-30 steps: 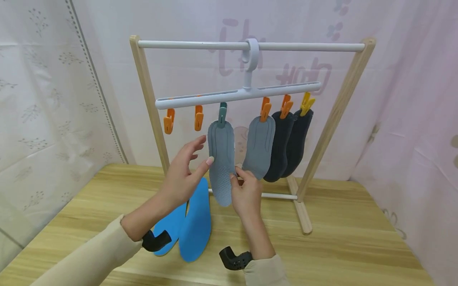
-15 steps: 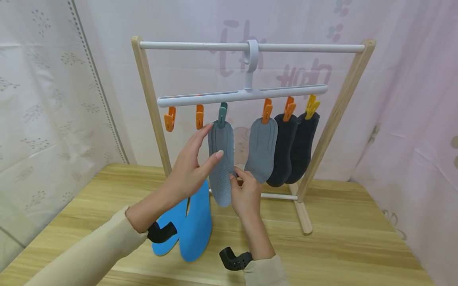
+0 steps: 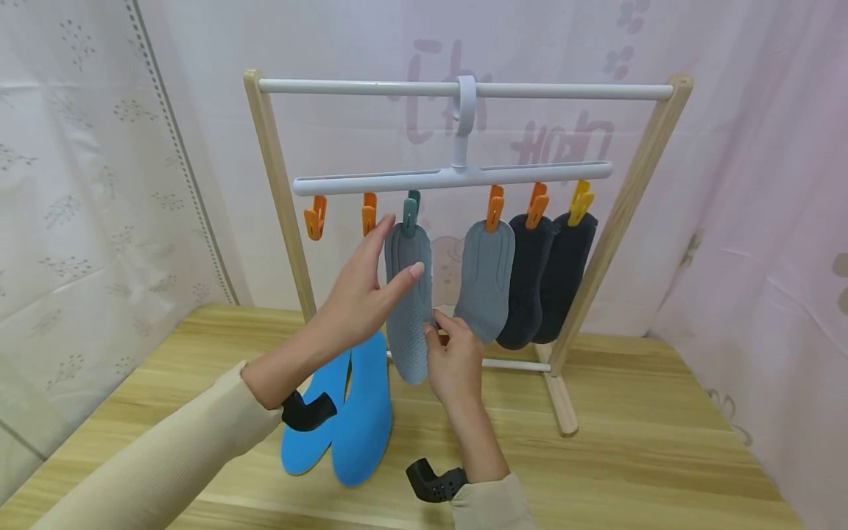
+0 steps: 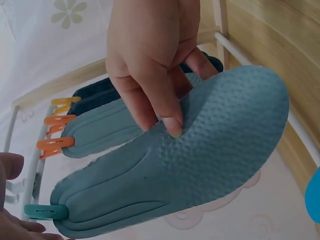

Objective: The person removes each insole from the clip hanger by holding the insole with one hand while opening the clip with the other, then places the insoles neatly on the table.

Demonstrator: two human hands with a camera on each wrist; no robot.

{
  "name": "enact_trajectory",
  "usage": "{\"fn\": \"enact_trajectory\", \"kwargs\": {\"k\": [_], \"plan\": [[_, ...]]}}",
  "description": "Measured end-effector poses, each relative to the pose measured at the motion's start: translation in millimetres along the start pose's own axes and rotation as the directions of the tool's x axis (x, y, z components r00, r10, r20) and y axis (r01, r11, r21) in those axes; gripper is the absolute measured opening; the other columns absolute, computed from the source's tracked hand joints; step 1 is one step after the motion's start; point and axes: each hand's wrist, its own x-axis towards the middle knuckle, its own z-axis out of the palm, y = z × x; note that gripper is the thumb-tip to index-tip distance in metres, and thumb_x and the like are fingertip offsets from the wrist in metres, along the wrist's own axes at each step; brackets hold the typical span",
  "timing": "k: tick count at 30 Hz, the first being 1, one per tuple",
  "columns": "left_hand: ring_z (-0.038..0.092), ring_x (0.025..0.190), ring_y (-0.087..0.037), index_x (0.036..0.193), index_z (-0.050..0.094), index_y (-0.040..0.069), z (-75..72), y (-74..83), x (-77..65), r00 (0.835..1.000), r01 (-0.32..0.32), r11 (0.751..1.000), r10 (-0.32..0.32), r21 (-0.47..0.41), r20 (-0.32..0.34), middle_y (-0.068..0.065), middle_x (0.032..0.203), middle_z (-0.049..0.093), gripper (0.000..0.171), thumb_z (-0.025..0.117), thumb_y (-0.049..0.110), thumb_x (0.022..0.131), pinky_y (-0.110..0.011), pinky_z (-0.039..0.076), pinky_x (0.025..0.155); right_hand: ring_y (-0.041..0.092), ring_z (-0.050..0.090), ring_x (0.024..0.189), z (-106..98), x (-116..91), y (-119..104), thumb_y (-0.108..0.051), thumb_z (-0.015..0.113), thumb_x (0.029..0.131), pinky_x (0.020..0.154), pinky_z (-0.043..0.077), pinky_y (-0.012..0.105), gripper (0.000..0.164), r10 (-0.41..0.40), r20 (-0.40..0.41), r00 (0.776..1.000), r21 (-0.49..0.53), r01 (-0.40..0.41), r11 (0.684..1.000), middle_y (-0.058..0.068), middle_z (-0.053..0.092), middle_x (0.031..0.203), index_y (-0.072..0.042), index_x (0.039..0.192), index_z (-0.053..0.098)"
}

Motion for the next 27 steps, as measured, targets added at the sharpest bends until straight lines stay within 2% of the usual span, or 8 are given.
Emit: {"fn": "enact_trajectory", "kwargs": {"k": [3, 6, 11, 16, 20, 27], "plan": [[0.018, 0.159, -0.024, 0.163, 0.013, 0.010, -0.8, -0.3, 2.9, 1.000, 0.012, 1.000, -0.012, -0.010, 0.005, -0.009, 0.171, 0.015, 0.077, 0.058, 0.029, 0.104, -0.041, 0.026, 0.128, 0.032, 0.074, 0.094, -0.3, -0.3, -1.4, -0.013, 0.064, 0.099, 0.069, 0.055, 0.029, 0.032, 0.018, 0.007, 1.000, -0.005, -0.018, 1.000, 0.015, 0.073, 0.113, -0.007, 0.129, 0.069], [0.016, 0.159, -0.024, 0.163, 0.013, 0.009, -2.1, -0.7, 6.6, 1.000, 0.011, 1.000, -0.011, -0.018, 0.005, -0.008, 0.171, 0.014, 0.074, 0.054, 0.028, 0.105, -0.042, 0.025, 0.128, 0.031, 0.074, 0.094, -0.2, -0.5, -2.3, -0.014, 0.064, 0.099, 0.070, 0.055, 0.030, 0.032, 0.024, 0.006, 1.000, -0.012, -0.024, 1.000, 0.014, 0.073, 0.114, -0.007, 0.129, 0.069], [0.019, 0.158, -0.024, 0.162, 0.016, 0.007, -4.4, 0.4, 15.7, 1.000, -0.003, 0.999, 0.002, -0.041, -0.011, -0.010, 0.170, 0.019, 0.062, 0.042, 0.026, 0.109, -0.046, 0.025, 0.128, 0.031, 0.074, 0.094, -0.1, -0.9, -2.7, -0.015, 0.064, 0.099, 0.069, 0.055, 0.031, 0.032, 0.016, 0.004, 1.000, -0.026, -0.016, 1.000, 0.014, 0.073, 0.114, -0.007, 0.130, 0.069], [0.025, 0.157, -0.023, 0.162, 0.020, 0.008, -5.9, 7.8, 25.4, 0.998, 0.046, 0.996, -0.049, -0.075, -0.040, -0.008, 0.168, 0.026, 0.056, 0.034, 0.027, 0.111, -0.044, 0.027, 0.127, 0.031, 0.074, 0.096, -1.6, -1.3, -1.9, -0.015, 0.064, 0.100, 0.067, 0.054, 0.028, 0.032, 0.025, 0.013, 1.000, -0.021, -0.024, 0.999, 0.014, 0.072, 0.116, -0.008, 0.131, 0.068], [0.025, 0.157, -0.021, 0.161, 0.022, 0.009, -7.3, 14.1, 31.8, 0.993, 0.094, 0.988, -0.103, -0.125, -0.062, -0.005, 0.168, 0.027, 0.055, 0.033, 0.029, 0.112, -0.044, 0.027, 0.127, 0.031, 0.073, 0.097, -2.3, -1.4, -1.4, -0.016, 0.063, 0.100, 0.064, 0.052, 0.027, 0.033, 0.032, 0.020, 0.999, -0.021, -0.032, 0.999, 0.014, 0.072, 0.119, -0.007, 0.132, 0.067], [0.028, 0.156, -0.022, 0.161, 0.022, 0.010, -9.0, 15.3, 40.2, 0.992, 0.104, 0.981, -0.113, -0.163, -0.051, -0.002, 0.169, 0.027, 0.055, 0.035, 0.029, 0.112, -0.046, 0.031, 0.125, 0.032, 0.074, 0.097, -3.1, -0.8, -1.8, -0.015, 0.063, 0.100, 0.060, 0.050, 0.025, 0.034, 0.029, 0.026, 0.999, -0.012, -0.029, 1.000, 0.015, 0.071, 0.119, -0.006, 0.133, 0.066]]}}
